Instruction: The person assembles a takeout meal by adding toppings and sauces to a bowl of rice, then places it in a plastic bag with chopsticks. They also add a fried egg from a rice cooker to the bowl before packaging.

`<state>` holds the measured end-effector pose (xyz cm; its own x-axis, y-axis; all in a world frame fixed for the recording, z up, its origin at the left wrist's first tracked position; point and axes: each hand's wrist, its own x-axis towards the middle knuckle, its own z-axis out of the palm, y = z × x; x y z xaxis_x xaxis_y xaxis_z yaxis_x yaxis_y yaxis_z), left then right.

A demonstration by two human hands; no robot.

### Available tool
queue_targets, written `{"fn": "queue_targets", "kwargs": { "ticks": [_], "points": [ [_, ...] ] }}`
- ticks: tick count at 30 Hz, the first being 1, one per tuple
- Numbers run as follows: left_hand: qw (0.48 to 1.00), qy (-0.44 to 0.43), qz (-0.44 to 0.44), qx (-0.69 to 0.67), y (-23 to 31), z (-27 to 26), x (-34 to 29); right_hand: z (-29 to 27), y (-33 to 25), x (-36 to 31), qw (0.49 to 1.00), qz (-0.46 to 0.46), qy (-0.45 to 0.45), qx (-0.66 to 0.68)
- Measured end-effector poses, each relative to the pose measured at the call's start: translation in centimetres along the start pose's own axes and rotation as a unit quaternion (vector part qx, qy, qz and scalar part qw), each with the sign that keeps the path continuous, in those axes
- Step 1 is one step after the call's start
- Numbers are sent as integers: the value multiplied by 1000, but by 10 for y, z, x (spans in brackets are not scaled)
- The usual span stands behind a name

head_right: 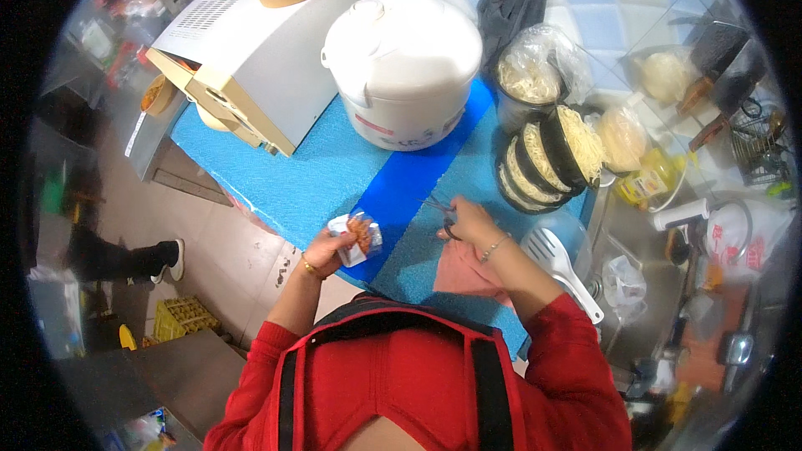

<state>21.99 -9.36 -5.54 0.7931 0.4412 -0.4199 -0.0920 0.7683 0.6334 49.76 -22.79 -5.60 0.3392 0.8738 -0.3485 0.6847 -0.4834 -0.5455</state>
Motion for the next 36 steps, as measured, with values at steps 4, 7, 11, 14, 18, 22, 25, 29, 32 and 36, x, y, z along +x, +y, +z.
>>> {"fn": "queue_targets", "kwargs": {
  "ticks": [4, 7, 11, 14, 18, 22, 25, 29, 32, 36],
  "points": [
    [999, 37, 26, -13, 4, -10, -22, 7, 2, 16, 997, 51, 5, -51],
    [998, 39, 40, -24, 1, -11, -33, 6, -3, 24, 997, 66, -9, -42],
    [996, 52, 55, -44, -12, -10, -44, 4, -3, 26, 991, 37, -27, -124],
    [994, 10, 84, -68, -24, -13, -54, 15, 1, 20, 967, -12, 60, -247],
    [995, 2, 86, -53, -37, -20, -76, 19, 2, 22, 973, -26, 40, -227],
    [988, -19, 114, -102, -47, -27, -102, -1, 4, 44, 947, -24, -190, -258],
    [986, -1, 143, -88, -46, -35, -122, -17, 12, 60, 951, 32, -287, -114],
    [983, 1, 160, -88, -28, -58, -148, 0, 24, 60, 954, 23, 62, -291],
    [984, 15, 152, -95, -10, -90, -172, 13, 23, 61, 959, 58, 90, -261],
    [982, 53, 161, -84, 22, -150, -216, 7, 5, 67, 931, 319, 5, 178]
  ]
}}
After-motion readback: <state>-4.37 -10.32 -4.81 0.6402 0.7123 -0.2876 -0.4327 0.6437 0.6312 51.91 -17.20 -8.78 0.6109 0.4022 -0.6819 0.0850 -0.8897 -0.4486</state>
